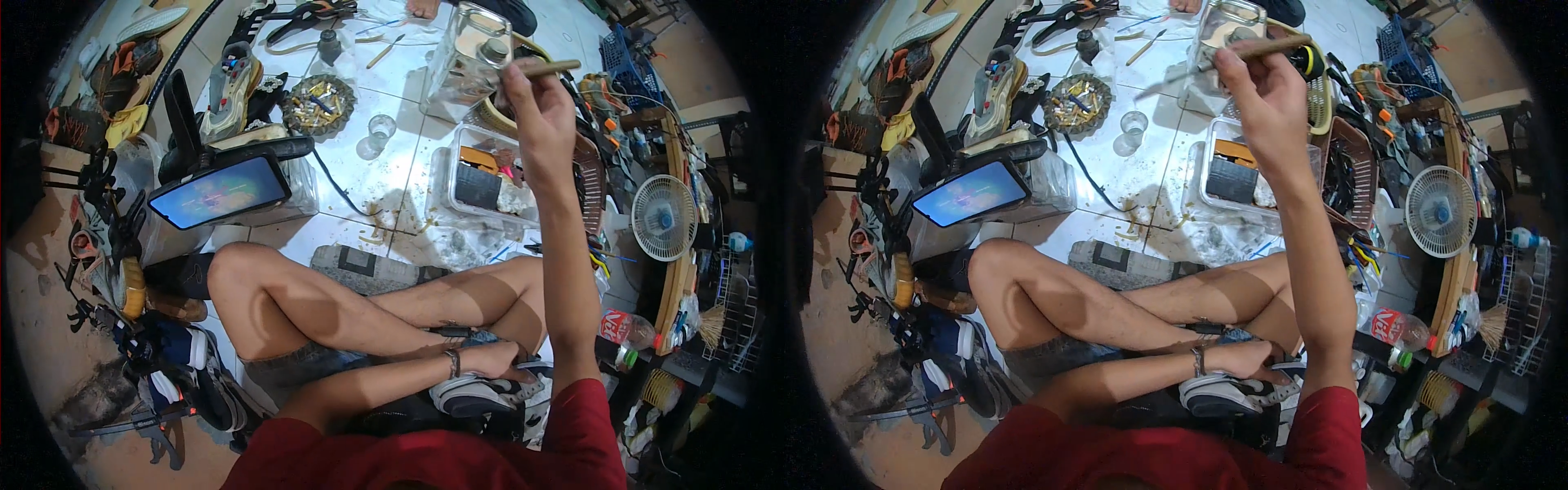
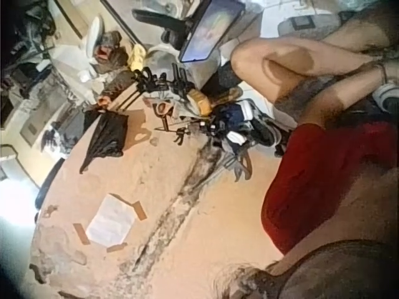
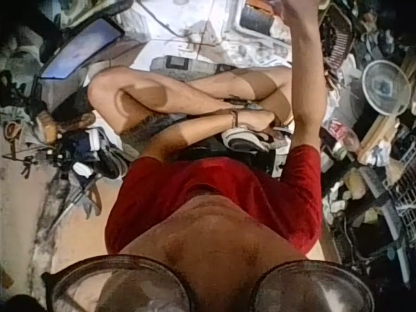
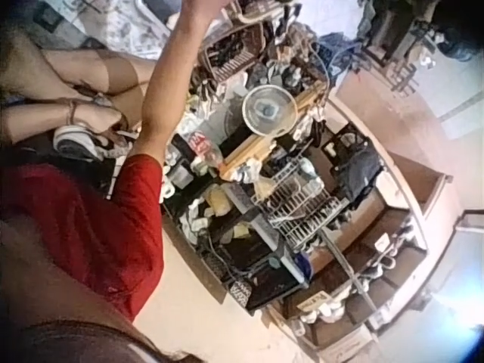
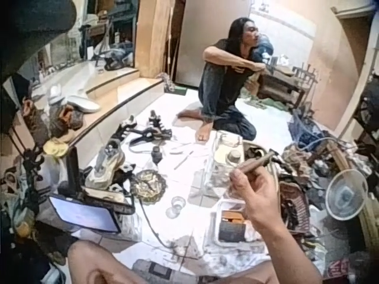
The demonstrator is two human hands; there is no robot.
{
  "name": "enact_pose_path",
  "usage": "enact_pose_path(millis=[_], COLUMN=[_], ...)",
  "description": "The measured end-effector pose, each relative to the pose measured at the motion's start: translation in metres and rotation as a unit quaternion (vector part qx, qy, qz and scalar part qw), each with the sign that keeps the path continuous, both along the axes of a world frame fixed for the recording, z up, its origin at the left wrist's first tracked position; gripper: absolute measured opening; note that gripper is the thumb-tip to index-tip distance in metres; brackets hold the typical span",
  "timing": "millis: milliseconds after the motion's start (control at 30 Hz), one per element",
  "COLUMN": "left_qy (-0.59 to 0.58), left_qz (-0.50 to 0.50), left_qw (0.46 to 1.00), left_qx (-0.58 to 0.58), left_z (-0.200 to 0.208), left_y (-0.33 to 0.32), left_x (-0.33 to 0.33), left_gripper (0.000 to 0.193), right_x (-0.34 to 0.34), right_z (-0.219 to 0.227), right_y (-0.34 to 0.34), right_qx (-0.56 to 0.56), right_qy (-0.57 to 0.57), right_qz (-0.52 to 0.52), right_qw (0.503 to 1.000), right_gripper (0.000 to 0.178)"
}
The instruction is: Applying glue to the sole of a sneaker using a brush.
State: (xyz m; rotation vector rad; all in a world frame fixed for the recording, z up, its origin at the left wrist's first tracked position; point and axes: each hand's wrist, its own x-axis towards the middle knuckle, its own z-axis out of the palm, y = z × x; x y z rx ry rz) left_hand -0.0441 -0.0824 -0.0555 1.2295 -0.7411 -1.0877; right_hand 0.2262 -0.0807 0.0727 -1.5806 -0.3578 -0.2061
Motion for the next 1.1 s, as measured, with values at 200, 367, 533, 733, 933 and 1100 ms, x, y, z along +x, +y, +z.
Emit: enact_pose_path(millis=[200,367,533,733,933,1100], left_qy=[-0.044,-0.051,0.006,-0.059,-0.042,0.035], left_qz=[-0.019,0.115,0.068,-0.033,-0.010,-0.092], left_qw=[0.998,0.982,0.990,0.998,0.999,0.993], left_qx=[-0.035,-0.143,-0.123,0.011,0.020,0.059], left_z=[-0.020,-0.055,-0.049,-0.009,0.002,0.016], left_y=[-0.019,-0.036,-0.024,-0.006,0.000,0.004], left_x=[-0.012,-0.039,-0.022,0.001,-0.004,-0.007], left_gripper=[0.062,0.059,0.061,0.053,0.068,0.058], right_x=[0.051,0.046,0.057,0.056,-0.046,-0.148], right_z=[-0.086,-0.138,-0.121,-0.059,0.070,0.112], right_y=[0.031,0.067,0.075,0.033,-0.056,-0.133], right_qx=[-0.410,-0.509,-0.477,-0.234,0.061,0.049], right_qy=[-0.218,-0.034,-0.097,-0.044,-0.027,-0.085], right_qz=[-0.125,0.015,0.010,0.020,0.034,-0.020], right_qw=[0.877,0.860,0.873,0.971,0.997,0.995], right_gripper=[0.026,0.029,0.030,0.036,0.025,0.022])
